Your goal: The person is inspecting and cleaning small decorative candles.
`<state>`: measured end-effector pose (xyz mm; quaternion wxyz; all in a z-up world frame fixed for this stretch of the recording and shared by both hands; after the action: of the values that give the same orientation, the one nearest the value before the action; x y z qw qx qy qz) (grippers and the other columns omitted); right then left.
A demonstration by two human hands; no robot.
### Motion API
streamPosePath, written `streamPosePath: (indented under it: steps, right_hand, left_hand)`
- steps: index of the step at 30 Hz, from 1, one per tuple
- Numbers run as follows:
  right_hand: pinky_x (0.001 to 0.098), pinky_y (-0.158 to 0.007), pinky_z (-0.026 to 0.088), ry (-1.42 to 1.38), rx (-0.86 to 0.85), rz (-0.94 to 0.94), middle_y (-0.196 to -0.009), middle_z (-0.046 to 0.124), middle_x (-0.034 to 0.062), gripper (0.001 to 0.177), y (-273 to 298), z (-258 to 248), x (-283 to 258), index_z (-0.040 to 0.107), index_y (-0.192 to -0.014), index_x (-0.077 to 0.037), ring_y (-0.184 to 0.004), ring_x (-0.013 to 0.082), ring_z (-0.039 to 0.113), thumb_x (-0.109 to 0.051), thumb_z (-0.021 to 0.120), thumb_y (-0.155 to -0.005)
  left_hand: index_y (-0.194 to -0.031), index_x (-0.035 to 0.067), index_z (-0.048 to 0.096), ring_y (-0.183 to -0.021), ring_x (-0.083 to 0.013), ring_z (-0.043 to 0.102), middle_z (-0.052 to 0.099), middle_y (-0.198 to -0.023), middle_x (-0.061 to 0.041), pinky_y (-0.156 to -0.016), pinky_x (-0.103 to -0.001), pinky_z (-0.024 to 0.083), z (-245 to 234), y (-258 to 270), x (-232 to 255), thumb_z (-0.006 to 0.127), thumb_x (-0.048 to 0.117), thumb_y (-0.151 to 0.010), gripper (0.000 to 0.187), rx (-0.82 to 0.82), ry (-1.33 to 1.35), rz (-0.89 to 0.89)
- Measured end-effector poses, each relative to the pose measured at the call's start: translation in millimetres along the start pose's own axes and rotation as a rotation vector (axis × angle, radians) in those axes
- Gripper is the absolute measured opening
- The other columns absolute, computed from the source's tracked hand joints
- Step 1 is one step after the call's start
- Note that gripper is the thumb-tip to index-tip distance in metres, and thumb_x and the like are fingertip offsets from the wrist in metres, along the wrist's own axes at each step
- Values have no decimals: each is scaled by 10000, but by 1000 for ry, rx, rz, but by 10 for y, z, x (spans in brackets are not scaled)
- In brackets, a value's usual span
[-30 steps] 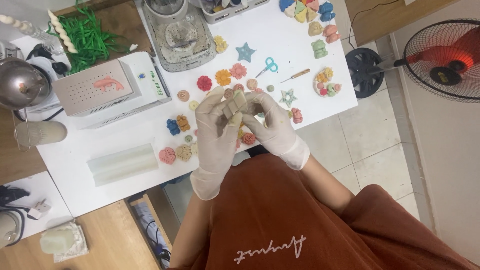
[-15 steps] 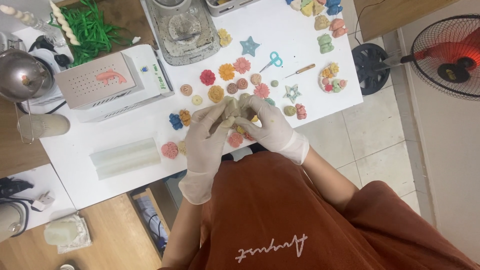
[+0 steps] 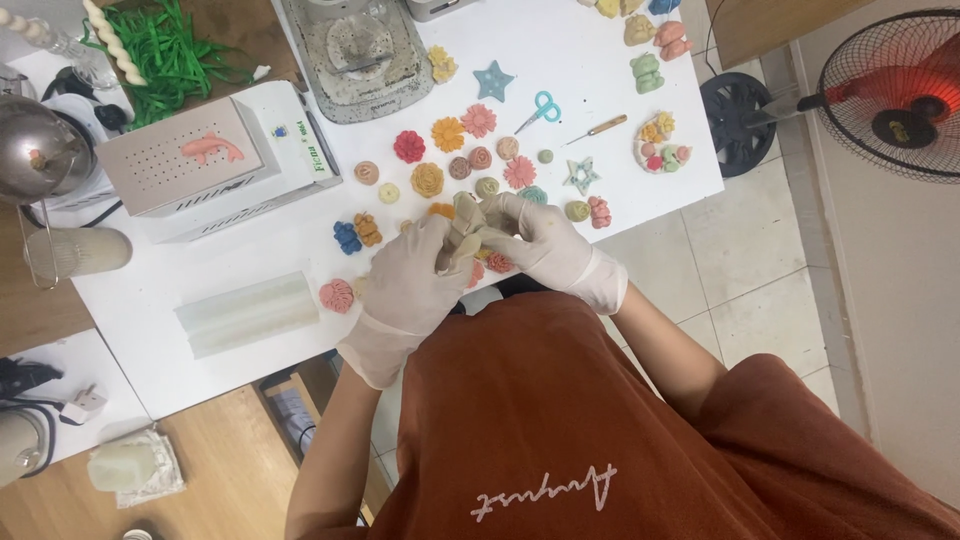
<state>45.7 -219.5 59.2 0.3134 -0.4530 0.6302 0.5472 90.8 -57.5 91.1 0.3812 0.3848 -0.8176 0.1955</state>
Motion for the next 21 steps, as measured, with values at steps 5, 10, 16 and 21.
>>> streamPosePath:
  steps: [5, 10, 16, 21]
  right_hand:
    - [328, -713, 521, 300, -133, 35, -814, 634, 101, 255, -13, 12, 81, 625, -1055, -32, -757, 187, 620, -282, 618, -1006]
    - [369, -710, 553, 454, -237, 22, -834, 683, 131, 276, 67, 175, 376, 612, -1074, -51, -748, 262, 681, -320, 591, -1013]
    - [370, -801, 556, 284, -389, -73, -971, 686, 143, 246, 210, 538, 811, 618, -1169, -82, -861, 288, 680, -265, 525, -1035]
    - [381, -801, 567, 387, -361, 45, -1033, 657, 142, 244, 278, 616, 785, 621, -1063, -59, -870, 296, 687, -294, 610, -998]
  left_hand:
    - [-976, 61, 567, -783, -378, 641, 641, -863, -160, -682, -506, 491, 222, 84, -194, 674, 287, -944, 252, -80, -18, -115]
    - [-1117, 33, 560, -825, -398, 637, 641, -910, -190, -708, -510, 490, 413, 354, -290, 633, 223, -972, 250, -61, 72, -75]
    - [-1111, 41, 588, -963, -400, 632, 661, -980, -207, -844, -503, 495, 922, 793, -745, 618, 258, -1039, 231, -201, 49, -212]
    - [-1482, -23, 376, -1149, -372, 627, 571, -1282, -270, -940, -406, 514, 566, 755, -446, 642, 124, -942, 620, 9, 510, -149]
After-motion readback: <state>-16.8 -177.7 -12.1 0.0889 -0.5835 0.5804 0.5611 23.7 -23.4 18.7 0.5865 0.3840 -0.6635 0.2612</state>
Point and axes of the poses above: each hand's wrist, its own y-axis away from the middle knuckle, its own z-axis out of the palm, x = y × z, the point moved 6 cm from there along -y, towards the middle knuckle
